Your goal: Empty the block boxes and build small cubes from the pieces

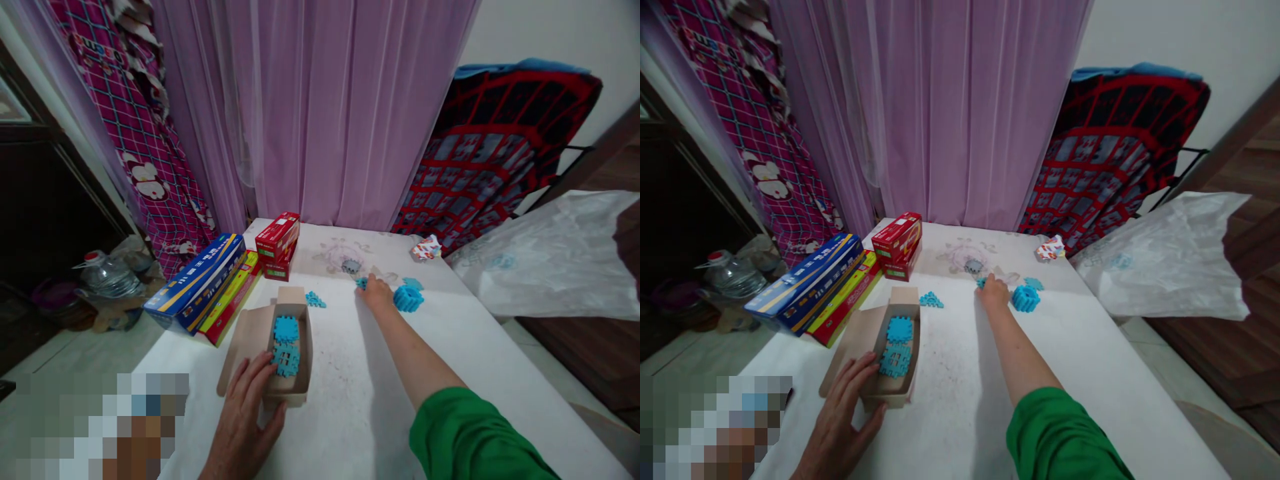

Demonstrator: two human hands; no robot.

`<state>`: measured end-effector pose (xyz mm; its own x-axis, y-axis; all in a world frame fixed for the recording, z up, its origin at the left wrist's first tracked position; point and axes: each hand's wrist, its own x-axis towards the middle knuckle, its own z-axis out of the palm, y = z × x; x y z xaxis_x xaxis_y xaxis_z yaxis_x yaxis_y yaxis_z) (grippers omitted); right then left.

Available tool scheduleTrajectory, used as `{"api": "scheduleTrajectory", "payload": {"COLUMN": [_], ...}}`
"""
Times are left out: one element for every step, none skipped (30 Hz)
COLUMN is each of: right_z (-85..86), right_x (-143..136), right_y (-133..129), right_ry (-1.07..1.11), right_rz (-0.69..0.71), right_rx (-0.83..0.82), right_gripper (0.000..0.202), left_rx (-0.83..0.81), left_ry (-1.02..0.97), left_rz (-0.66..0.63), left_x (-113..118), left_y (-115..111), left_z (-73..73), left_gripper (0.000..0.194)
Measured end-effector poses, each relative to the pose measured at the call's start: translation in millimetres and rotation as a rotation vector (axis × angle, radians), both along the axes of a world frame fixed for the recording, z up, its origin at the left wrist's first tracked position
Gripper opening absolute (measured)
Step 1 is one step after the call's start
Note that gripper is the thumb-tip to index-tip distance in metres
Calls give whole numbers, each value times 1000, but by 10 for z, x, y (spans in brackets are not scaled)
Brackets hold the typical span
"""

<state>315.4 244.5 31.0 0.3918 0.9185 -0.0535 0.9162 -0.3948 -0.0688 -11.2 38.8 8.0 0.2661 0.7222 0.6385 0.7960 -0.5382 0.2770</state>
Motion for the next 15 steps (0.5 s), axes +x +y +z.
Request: {"api": "scheduleTrajectory", "payload": {"right_z": [-15, -25, -29, -27, -19, -2, 24, 63, 116, 186, 272, 372, 479, 587, 687], "right_x": [11, 26, 40, 50, 53, 43, 20, -20, -77, -148, -233, -329, -432, -538, -643], "right_y": [-4, -11, -22, -40, -71, -117, -184, -272, -382, -510, -648, -789, -920, -1034, -1123], "right_ry": [-6, -6, 2, 20, 52, 101, 171, 258, 358, 466, 563, 630, 666, 677, 668], "right_rz": [8, 20, 33, 45, 51, 58, 74, 110, 167, 257, 380, 496, 615, 732, 836], "right_rx": [9, 14, 19, 29, 43, 60, 86, 118, 149, 186, 203, 195, 164, 135, 92], "right_gripper": [48, 47, 47, 47, 49, 50, 52, 52, 51, 49, 48, 48, 49, 48, 44], "left_rx": [-3, -6, -7, -10, -15, -21, -30, -40, -51, -59, -65, -70, -72, -74, -75], "left_ry": [-2, -4, -8, -16, -30, -49, -71, -92, -112, -131, -148, -163, -175, -183, -187], "left_rz": [-4, -8, -12, -15, -17, -18, -16, -14, -14, -14, -17, -21, -24, -28, -31], "left_x": [1, 1, 2, 2, 3, 3, 4, 5, 7, 11, 15, 20, 26, 31, 34], "left_y": [-1, -2, -2, -3, -4, -6, -10, -14, -17, -20, -22, -23, -23, -22, -22], "left_z": [1, 2, 1, 0, -3, -8, -12, -18, -23, -27, -31, -33, -35, -35, -35], "left_gripper": [48, 48, 48, 49, 49, 50, 50, 51, 52, 53, 54, 56, 57, 58, 59]}}
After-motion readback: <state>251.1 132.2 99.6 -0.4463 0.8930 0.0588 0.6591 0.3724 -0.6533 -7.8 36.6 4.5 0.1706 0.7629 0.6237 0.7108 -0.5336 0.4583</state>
